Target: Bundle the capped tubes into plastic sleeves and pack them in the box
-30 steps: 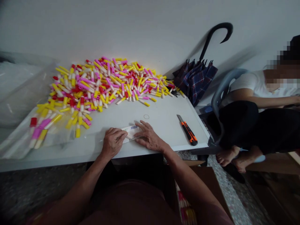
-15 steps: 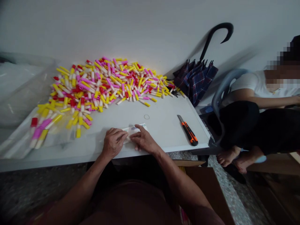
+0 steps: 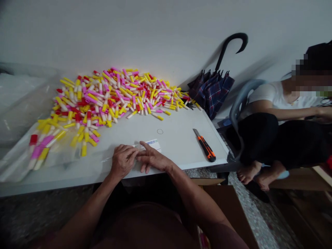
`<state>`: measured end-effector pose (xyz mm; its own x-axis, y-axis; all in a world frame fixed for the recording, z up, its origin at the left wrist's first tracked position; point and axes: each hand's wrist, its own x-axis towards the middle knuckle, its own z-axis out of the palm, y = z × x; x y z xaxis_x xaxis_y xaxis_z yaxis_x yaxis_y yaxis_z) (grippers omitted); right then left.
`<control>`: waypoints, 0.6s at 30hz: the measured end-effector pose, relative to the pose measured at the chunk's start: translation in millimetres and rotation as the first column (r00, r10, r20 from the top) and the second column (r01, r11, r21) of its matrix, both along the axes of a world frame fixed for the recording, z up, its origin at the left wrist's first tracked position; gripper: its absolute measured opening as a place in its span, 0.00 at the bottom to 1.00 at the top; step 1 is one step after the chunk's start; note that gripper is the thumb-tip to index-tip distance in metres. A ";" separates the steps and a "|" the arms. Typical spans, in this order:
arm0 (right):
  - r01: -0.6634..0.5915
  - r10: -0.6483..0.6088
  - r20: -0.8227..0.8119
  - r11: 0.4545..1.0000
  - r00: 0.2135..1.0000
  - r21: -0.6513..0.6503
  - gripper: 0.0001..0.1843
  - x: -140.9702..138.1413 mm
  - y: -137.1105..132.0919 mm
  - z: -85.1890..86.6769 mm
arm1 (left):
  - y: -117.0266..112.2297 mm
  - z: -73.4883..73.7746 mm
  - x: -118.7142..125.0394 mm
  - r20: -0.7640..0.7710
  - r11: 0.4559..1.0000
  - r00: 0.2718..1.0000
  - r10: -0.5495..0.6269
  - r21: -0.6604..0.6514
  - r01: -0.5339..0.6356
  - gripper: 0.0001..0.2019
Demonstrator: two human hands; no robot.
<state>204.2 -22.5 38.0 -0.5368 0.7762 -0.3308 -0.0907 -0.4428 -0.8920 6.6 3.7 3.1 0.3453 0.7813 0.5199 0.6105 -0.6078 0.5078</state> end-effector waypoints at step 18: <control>0.007 -0.664 0.709 0.731 0.238 0.682 0.08 89.7 153.3 -3.9 | -1.1 0.7 3.1 0.024 1.000 0.999 0.023 0.013 -0.024 0.09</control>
<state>293.9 130.8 34.1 0.1988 0.9759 0.0895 0.8414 -0.1231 -0.5262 9.7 2.7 3.7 0.3145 0.7818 0.5384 0.6128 -0.6004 0.5138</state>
